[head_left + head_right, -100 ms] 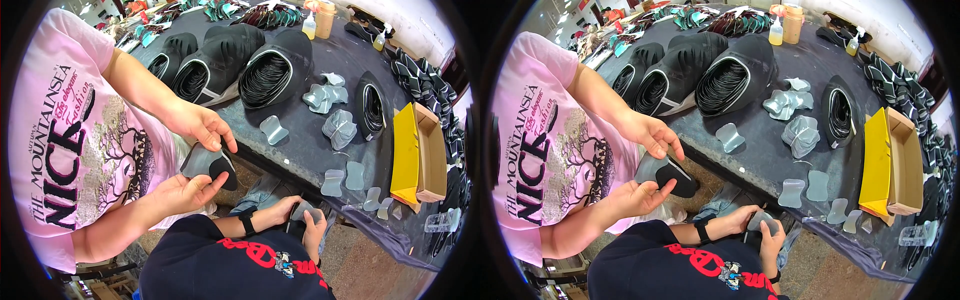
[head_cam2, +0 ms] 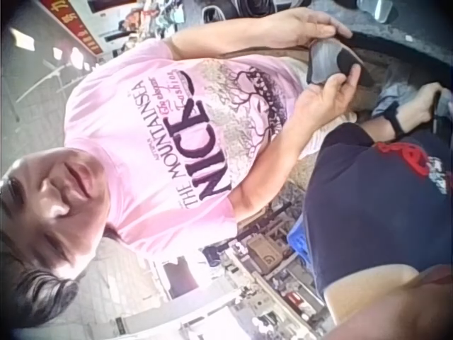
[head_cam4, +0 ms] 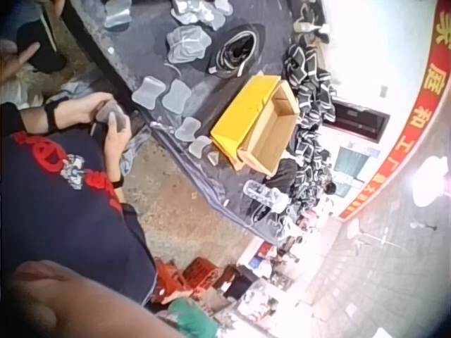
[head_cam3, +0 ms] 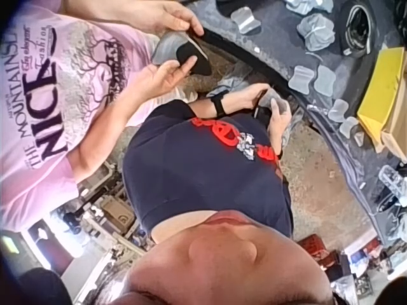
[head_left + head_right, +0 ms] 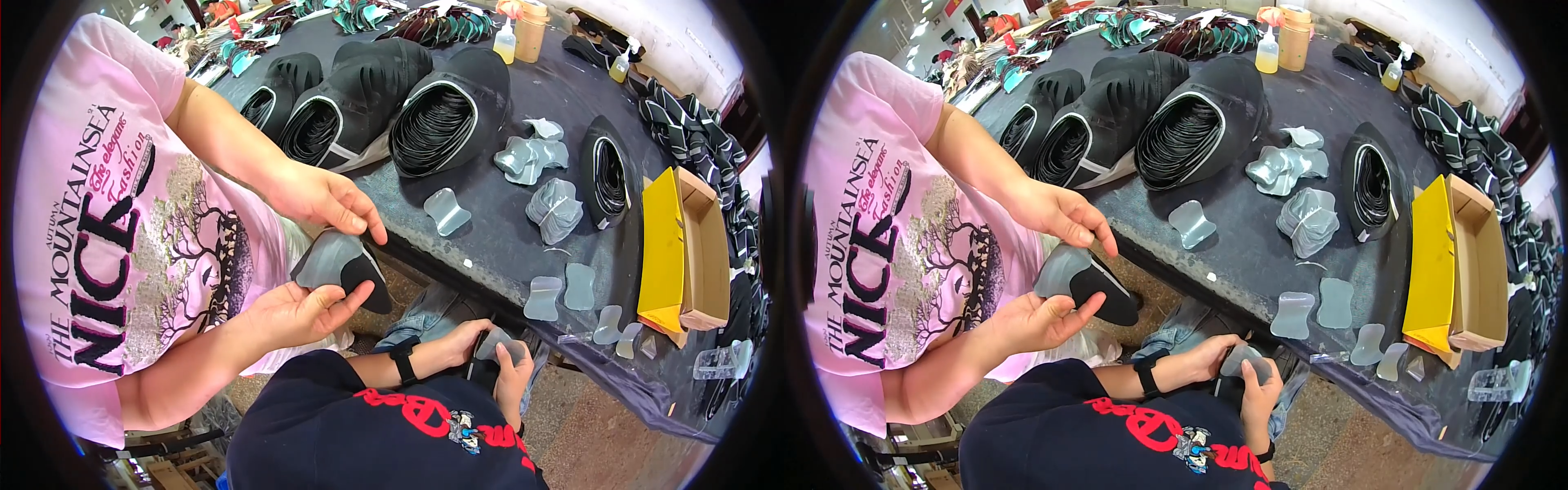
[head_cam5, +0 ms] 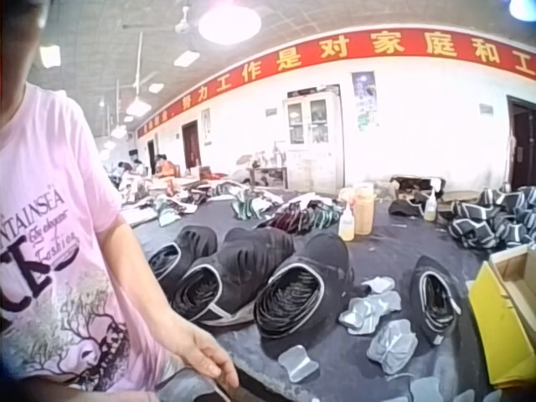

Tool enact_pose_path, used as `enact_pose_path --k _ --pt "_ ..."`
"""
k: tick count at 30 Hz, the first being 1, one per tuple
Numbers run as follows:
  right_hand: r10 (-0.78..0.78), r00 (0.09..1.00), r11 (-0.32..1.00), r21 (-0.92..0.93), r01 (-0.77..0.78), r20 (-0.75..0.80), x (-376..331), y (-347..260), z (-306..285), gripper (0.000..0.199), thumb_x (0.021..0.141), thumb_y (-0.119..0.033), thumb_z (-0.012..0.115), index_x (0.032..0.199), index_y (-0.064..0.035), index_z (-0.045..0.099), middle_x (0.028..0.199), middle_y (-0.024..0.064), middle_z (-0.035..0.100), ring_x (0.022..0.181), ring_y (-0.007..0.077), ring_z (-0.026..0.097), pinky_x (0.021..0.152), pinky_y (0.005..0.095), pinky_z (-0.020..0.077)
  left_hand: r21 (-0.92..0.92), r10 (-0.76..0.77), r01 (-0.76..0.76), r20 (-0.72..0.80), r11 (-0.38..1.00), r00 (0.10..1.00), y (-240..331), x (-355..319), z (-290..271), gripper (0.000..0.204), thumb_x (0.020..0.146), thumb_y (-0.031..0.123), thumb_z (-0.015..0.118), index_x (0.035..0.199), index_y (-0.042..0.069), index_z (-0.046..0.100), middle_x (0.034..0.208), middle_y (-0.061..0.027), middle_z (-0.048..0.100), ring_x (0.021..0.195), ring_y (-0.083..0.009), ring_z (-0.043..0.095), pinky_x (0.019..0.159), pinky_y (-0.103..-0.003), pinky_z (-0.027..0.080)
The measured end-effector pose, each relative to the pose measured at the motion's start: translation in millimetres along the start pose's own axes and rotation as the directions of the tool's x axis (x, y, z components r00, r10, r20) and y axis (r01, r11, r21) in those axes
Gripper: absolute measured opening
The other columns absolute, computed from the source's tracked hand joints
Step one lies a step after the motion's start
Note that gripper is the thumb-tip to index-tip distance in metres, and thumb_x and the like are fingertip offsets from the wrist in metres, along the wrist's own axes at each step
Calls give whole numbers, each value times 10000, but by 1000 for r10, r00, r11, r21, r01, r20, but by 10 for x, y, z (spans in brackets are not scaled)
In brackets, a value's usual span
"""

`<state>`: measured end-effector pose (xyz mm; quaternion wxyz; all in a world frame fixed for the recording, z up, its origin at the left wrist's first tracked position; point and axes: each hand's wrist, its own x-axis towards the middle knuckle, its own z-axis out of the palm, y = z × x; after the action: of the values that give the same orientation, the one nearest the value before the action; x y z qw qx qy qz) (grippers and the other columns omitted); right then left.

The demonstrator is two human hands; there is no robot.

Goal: The recorder is preparing and inspecting small grey and black shoe components at a manufacturing workbench.

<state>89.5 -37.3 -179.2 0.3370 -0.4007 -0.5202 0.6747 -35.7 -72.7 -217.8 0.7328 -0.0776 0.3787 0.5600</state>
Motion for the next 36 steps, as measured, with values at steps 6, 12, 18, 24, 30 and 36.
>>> enact_pose_path --k 6,12,18,24,30,36 --pt "6 1000 1000 1 -6 9 0 0 -8 118 791 -95 627 797 -8 548 747 -10 547 704 59 475 659 200 383 22 3 -3 13 1000 1000 -8 3 -10 243 841 272 465 876 76 604 843 -36 624 783 -151 581 723 -283 455" --pt "3 1000 1000 7 -3 14 -5 -18 -9 118 793 -95 625 804 -5 550 750 -7 551 707 62 479 665 201 384 3 -3 3 -7 1000 1000 1 -13 19 232 829 246 471 863 63 608 817 -43 621 753 -155 583 695 -287 464" --pt "4 1000 1000 26 -5 19 -16 -37 -22 117 795 -93 625 815 -3 554 758 -3 557 715 65 486 672 203 387 22 5 -5 -26 1000 1000 -5 -45 57 231 840 255 462 859 74 603 807 -31 618 753 -152 576 703 -286 455" --pt "5 1000 1000 -1 -5 23 1 -16 -35 117 794 -91 625 822 0 557 762 -2 560 715 64 486 672 203 389 12 -15 15 -33 1000 999 3 -14 55 235 842 261 464 860 76 609 819 -32 626 755 -153 580 704 -285 457" --pt "12 1000 1000 3 -12 21 -8 -19 -41 114 795 -89 623 823 2 559 766 1 565 718 67 490 675 206 392 18 -24 24 -23 1000 999 -6 -9 36 244 846 266 461 869 76 612 834 -35 631 772 -152 586 720 -287 459" --pt "24 999 1000 9 -24 24 -25 -53 -27 93 798 -72 616 803 -19 540 758 -2 554 709 63 483 671 201 381 12 -12 12 -22 1000 1000 -25 -21 28 247 847 270 458 867 77 611 838 -37 631 778 -154 587 727 -289 459"
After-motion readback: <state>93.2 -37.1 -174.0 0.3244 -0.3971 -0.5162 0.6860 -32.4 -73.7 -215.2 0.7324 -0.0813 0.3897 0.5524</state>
